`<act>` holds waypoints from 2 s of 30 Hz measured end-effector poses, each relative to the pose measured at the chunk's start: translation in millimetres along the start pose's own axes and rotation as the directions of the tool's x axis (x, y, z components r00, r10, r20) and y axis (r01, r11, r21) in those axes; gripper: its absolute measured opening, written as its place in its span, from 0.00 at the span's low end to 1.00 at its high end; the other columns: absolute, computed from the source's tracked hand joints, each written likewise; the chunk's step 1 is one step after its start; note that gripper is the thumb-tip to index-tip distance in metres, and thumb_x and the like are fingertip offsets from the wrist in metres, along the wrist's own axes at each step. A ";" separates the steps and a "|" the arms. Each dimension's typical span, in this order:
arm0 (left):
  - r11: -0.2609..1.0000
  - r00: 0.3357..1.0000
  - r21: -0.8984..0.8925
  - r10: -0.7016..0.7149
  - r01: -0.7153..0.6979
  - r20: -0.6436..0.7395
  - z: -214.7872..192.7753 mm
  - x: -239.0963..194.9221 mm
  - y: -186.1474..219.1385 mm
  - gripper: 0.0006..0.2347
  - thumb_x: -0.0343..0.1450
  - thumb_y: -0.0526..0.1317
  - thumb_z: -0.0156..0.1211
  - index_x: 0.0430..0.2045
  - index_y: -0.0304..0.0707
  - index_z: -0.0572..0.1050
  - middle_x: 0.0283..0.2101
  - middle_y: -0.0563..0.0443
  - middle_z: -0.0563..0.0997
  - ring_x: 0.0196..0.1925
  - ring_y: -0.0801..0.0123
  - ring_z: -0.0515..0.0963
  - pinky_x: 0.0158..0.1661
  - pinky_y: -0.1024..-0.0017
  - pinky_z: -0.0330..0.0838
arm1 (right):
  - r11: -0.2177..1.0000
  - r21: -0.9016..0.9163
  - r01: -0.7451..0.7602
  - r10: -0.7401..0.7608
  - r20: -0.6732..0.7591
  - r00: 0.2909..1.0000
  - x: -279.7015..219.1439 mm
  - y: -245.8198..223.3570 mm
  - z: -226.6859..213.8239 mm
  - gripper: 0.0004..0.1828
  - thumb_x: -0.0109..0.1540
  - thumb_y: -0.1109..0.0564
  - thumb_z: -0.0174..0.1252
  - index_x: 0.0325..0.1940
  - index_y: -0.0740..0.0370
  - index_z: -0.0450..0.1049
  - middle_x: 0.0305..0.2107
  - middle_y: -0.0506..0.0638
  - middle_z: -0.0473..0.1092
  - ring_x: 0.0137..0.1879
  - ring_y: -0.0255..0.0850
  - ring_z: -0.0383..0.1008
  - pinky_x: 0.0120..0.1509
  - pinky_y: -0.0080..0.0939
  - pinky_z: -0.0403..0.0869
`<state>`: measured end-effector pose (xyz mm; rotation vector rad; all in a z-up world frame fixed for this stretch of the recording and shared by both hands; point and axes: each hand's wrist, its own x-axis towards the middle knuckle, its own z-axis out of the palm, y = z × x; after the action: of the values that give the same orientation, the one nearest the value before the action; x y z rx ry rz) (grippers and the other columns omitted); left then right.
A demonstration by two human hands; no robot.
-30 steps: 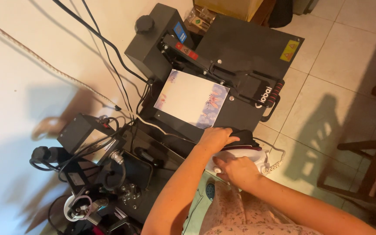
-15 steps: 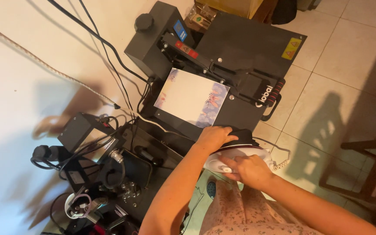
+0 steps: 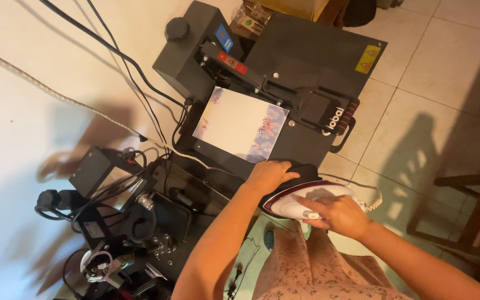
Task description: Applying a heat-transfer logo to a baseball cap using a hand iron
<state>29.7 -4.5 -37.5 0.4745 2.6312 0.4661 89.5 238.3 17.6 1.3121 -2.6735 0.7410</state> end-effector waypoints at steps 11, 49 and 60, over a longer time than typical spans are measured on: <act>0.999 0.999 -0.033 -0.009 0.010 0.034 -12.3 -6.2 7.1 0.25 0.76 0.63 0.40 0.54 0.47 0.75 0.43 0.40 0.85 0.50 0.48 0.84 0.51 0.51 0.75 | 0.999 -0.027 -0.027 0.026 -0.027 0.999 -19.3 22.5 10.8 0.30 0.58 0.32 0.60 0.65 0.30 0.71 0.23 0.42 0.77 0.30 0.41 0.81 0.33 0.44 0.80; 0.998 1.000 -0.058 0.012 -0.013 -0.024 -2.6 2.5 2.8 0.25 0.76 0.61 0.43 0.50 0.42 0.77 0.38 0.40 0.85 0.46 0.48 0.85 0.49 0.52 0.76 | 0.929 -0.330 -0.169 0.288 0.356 0.889 9.5 -11.0 48.9 0.28 0.60 0.28 0.54 0.60 0.34 0.69 0.23 0.46 0.75 0.30 0.46 0.82 0.36 0.53 0.80; 1.000 1.000 -0.017 0.004 -0.004 0.009 1.1 3.2 3.0 0.25 0.75 0.63 0.41 0.50 0.45 0.77 0.39 0.41 0.85 0.48 0.49 0.85 0.50 0.50 0.75 | 0.927 -0.344 -0.151 0.295 0.418 0.859 26.4 -37.0 86.4 0.28 0.60 0.33 0.59 0.62 0.38 0.68 0.24 0.49 0.75 0.30 0.49 0.82 0.34 0.55 0.80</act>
<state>28.3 -0.3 -38.4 0.4757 2.6159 0.4866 113.3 161.0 -37.0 1.2311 -3.1855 0.0023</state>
